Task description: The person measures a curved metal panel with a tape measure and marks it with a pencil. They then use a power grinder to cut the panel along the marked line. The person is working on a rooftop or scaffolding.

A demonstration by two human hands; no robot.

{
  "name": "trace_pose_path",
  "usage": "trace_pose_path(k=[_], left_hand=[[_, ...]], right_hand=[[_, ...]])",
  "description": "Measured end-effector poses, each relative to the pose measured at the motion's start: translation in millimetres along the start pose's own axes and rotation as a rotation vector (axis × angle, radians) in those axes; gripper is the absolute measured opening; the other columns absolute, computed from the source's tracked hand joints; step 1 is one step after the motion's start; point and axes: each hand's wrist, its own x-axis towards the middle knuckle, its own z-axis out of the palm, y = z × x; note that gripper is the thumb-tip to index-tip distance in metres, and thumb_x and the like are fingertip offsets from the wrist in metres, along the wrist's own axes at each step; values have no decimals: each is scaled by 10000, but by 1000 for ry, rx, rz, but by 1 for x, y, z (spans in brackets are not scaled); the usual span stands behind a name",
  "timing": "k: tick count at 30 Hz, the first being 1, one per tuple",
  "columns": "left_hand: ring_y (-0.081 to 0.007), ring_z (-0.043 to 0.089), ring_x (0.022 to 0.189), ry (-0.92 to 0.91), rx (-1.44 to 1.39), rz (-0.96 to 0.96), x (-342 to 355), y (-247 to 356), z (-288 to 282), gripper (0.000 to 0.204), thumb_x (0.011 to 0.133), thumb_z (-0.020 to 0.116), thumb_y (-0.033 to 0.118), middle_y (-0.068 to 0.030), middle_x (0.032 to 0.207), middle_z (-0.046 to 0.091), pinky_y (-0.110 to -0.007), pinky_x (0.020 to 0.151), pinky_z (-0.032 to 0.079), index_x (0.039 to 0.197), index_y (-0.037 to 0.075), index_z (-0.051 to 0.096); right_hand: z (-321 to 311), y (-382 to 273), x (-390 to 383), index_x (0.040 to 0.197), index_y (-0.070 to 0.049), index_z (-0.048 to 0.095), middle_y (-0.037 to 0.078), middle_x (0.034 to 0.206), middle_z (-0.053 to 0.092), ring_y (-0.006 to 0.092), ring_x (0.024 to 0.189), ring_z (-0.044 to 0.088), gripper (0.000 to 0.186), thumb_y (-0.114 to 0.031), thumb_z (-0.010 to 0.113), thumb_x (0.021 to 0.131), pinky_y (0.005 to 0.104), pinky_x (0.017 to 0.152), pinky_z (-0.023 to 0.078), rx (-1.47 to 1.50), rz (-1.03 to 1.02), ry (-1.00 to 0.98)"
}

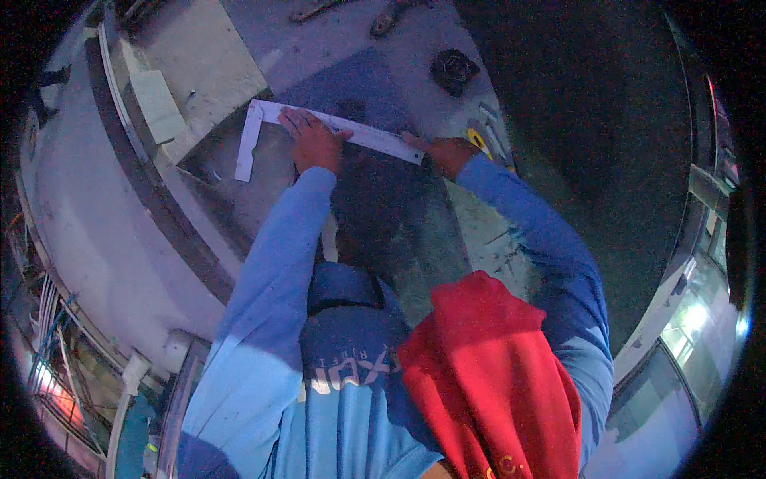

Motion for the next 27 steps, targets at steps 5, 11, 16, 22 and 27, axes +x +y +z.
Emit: trace_pose_path(k=[5, 11, 16, 22, 27], left_hand=[[-413, 121, 1418, -38, -83, -56, 4, -9, 32, 976, 799, 618, 571, -299, 1503, 149, -443, 1042, 392, 1417, -88, 248], [-376, 148, 1422, 24, -78, -110, 27, -32, 81, 930, 795, 647, 524, -271, 1510, 168, -445, 958, 472, 1421, -54, 274], [-350, 123, 1434, -31, -45, -138, 2, -13, 39, 970, 766, 661, 563, -242, 1521, 172, -443, 985, 450, 1422, -47, 289], [-349, 139, 1429, 100, -34, -19, -12, -2, 3, 993, 744, 662, 605, -233, 1521, 181, -450, 1079, 338, 1416, -38, 313], [-366, 250, 1377, 247, 79, 51, -1, -56, 6, 877, 750, 704, 537, -251, 1473, 267, -432, 1082, 304, 1388, 26, 387]], right_hand=[[-54, -76, 87, 1461, -300, 286, 204, 1110, 623, 387, 982, 633, 529, -230, 434, 958, 502, 845, 509, 90, -246, 269], [-86, -123, 156, 1420, -278, 370, 192, 1215, 583, 397, 1061, 596, 432, -312, 346, 990, 506, 908, 478, 112, -254, 344], [-81, -80, 101, 1434, -287, 348, 197, 1200, 587, 384, 1058, 593, 479, -227, 416, 964, 475, 904, 475, 360, -269, 572], [3, -15, 4, 1473, -177, 288, 207, 1259, 559, 372, 1072, 581, 701, -264, 634, 869, 449, 948, 439, 633, 156, 795], [95, -24, 15, 1467, -154, 297, 231, 1301, 517, 390, 1135, 538, 798, -326, 712, 807, 455, 961, 433, 683, 192, 1014]])
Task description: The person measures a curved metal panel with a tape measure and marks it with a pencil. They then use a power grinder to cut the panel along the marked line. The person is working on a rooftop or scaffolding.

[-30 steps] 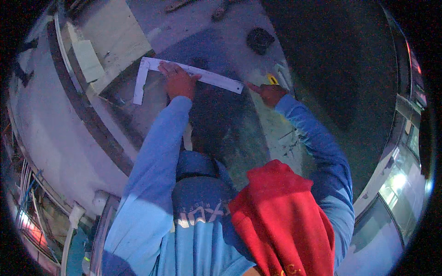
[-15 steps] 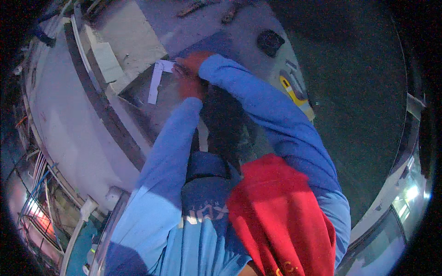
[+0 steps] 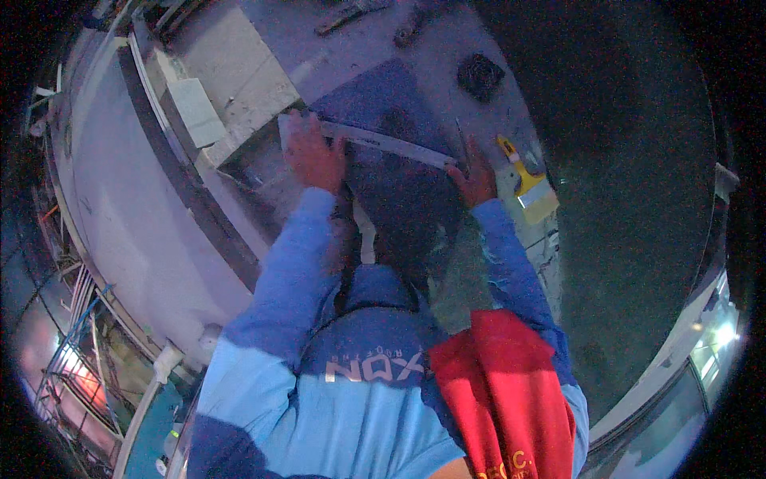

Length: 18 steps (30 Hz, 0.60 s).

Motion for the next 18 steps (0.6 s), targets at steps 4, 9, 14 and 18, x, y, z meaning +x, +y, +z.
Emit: trace_pose_path(k=[4, 9, 14, 18], left_hand=[[-367, 370, 1305, 32, -371, -70, 28, -67, 24, 691, 779, 731, 406, -257, 1379, 408, -431, 1039, 344, 1303, 37, 474], [-359, 514, 1168, 11, -313, 112, 31, -123, 74, 483, 836, 680, 309, -205, 1274, 531, -432, 987, 400, 1213, 38, 545], [-296, 592, 1048, 61, -273, 139, -5, -141, 37, 248, 892, 608, 221, -164, 1167, 610, -388, 899, 460, 1070, 56, 658], [-228, 636, 892, 200, -674, -52, -41, -136, -51, 201, 912, 595, 192, -117, 922, 689, -359, 796, 492, 1020, 46, 680]], right_hand=[[24, 3, -15, 1428, -96, 362, 230, 1305, 514, 404, 1155, 519, 769, -326, 726, 791, 459, 968, 427, -58, 335, -55], [15, -5, -15, 1397, -83, 413, 242, 1245, 548, 418, 1104, 541, 716, -400, 671, 809, 484, 941, 438, -91, 231, 41], [0, 6, -46, 1363, -51, 440, 240, 1243, 550, 428, 1133, 522, 645, -375, 646, 844, 480, 965, 422, -144, 395, -3], [-10, 16, -92, 1361, -54, 440, 236, 1289, 518, 416, 1171, 496, 642, -372, 642, 841, 477, 998, 396, -5, 360, 84]])
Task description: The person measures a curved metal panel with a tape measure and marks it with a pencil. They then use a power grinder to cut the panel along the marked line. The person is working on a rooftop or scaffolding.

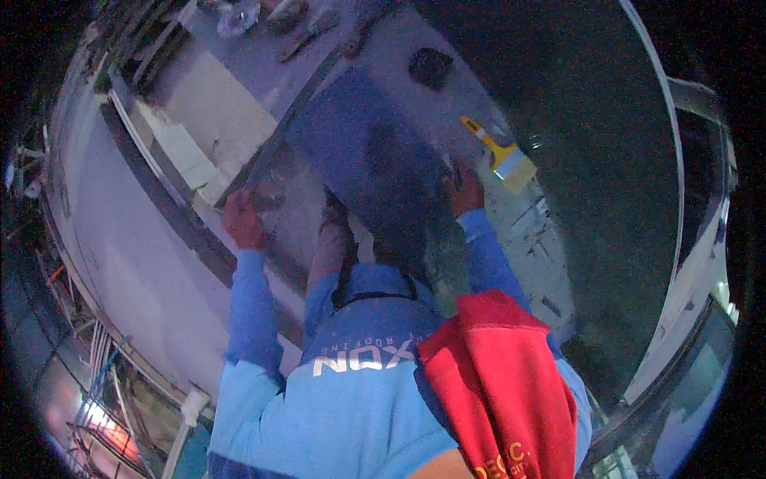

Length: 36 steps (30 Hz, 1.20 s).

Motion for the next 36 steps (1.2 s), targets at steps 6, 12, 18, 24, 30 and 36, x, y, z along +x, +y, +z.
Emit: trace_pose_path(k=[6, 12, 18, 24, 30, 36], left_hand=[[-184, 605, 714, 17, 40, 202, 27, 85, -32, 198, 926, 608, 195, -85, 822, 677, -332, 675, 499, 1006, 15, 632], [-196, 597, 528, -215, -559, 67, 115, 118, 34, 250, 935, 596, 235, -85, 714, 606, -353, 507, 518, 971, -10, 568], [-148, 564, 680, -290, -767, -284, 216, 116, 111, 282, 937, 560, 304, -77, 803, 614, -332, 574, 454, 919, 24, 588], [-200, 589, 593, -421, -920, -408, 258, 103, 134, 218, 982, 501, 225, -92, 790, 558, -355, 547, 518, 936, 13, 524], [-199, 586, 539, -509, -985, -420, 298, 132, 73, 207, 955, 561, 218, -86, 744, 559, -357, 487, 512, 915, 18, 523], [-167, 537, 470, -222, -1034, -82, 414, 160, -61, 226, 896, 644, 272, -53, 645, 578, -343, 458, 482, 889, 61, 562]], right_hand=[[-3, -21, -4, 1420, -82, 365, 235, 1343, 465, 432, 1218, 445, 642, -273, 601, 854, 486, 1053, 340, -107, -9, -117], [-26, -86, 56, 1445, -98, 327, 229, 1344, 459, 447, 1238, 423, 655, -198, 577, 849, 469, 1069, 334, -213, -26, -66], [-3, -166, 161, 1425, -99, 370, 230, 1311, 492, 424, 1217, 458, 636, -150, 592, 832, 442, 1035, 382, -103, 24, 24], [36, -201, 233, 1377, -62, 430, 220, 1225, 568, 381, 1139, 535, 597, -105, 596, 805, 434, 997, 414, -100, -15, 156], [79, -182, 237, 1387, -76, 414, 193, 1228, 573, 378, 1094, 553, 632, -132, 608, 788, 460, 927, 447, -86, -115, 232], [92, -206, 255, 1384, -87, 421, 198, 1224, 568, 378, 1086, 553, 624, -148, 604, 791, 463, 920, 449, 2, -145, 202]])
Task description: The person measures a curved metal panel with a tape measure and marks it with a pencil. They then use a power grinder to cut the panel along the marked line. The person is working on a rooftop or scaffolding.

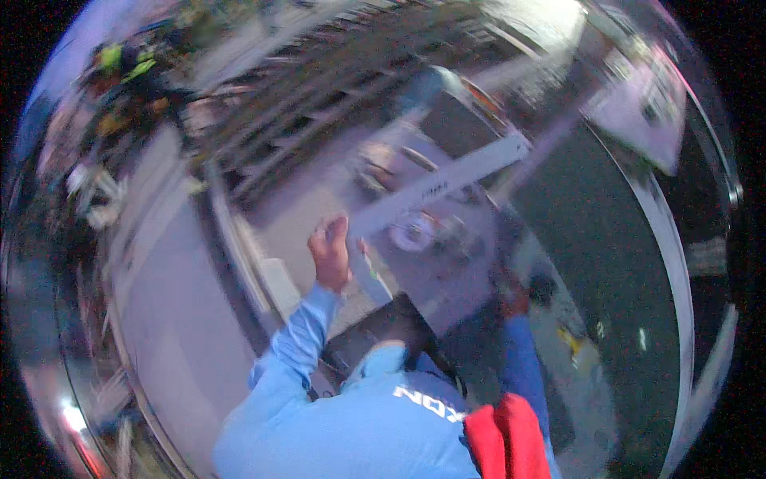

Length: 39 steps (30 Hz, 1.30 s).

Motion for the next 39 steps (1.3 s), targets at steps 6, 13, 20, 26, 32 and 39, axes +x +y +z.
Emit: trace_pose_path(k=[6, 13, 20, 26, 32, 39], left_hand=[[-273, 593, 506, 464, -15, 541, 178, 249, -176, 334, 879, 658, 292, -154, 707, 598, -400, 407, 470, 866, -14, 525], [-282, 686, 782, 1533, 1037, 361, 147, 387, -410, 625, 793, 643, 539, -173, 881, 701, -356, 708, 541, 837, -81, 694], [-290, 659, 889, 1287, 1410, 364, 125, 419, -532, 432, 838, 598, 408, -163, 994, 677, -378, 797, 514, 1033, 24, 631], [-297, 635, 980, 692, 1406, 977, 238, 499, -389, 371, 877, 560, 295, -155, 1092, 657, -397, 873, 490, 1201, 114, 578], [-299, 637, 907, 943, 1312, 1737, 194, 563, -202, 398, 901, 566, 315, -117, 1031, 675, -428, 822, 505, 1248, 121, 569], [-245, 610, 527, 435, 5, 689, 217, 468, -349, 264, 872, 651, 239, -141, 732, 620, -406, 467, 504, 858, -13, 576]], right_hand=[[-29, -6, 4, 1381, -99, 429, 202, 1220, 563, 378, 1079, 552, 616, -163, 600, 793, 465, 913, 451, -46, 2, 30], [-53, 4, -32, 1377, -113, 437, 207, 1215, 557, 378, 1069, 551, 606, -181, 595, 795, 468, 905, 453, -53, 15, 23], [-55, -13, -50, 1373, -127, 446, 212, 1210, 551, 378, 1060, 550, 598, -199, 591, 798, 470, 897, 455, -57, 12, 1], [-79, -79, -47, 1370, -139, 453, 217, 1206, 546, 378, 1052, 549, 590, -215, 587, 800, 473, 890, 456, -178, 83, 87], [-66, -187, 14, 1327, -103, 497, 174, 1141, 543, 330, 1039, 540, 578, -51, 577, 758, 417, 892, 462, -193, -124, 123], [1, -184, -3, 1358, -99, 477, 152, 1299, 514, 304, 1166, 519, 638, -33, 586, 733, 373, 948, 451, 56, -311, 149]])
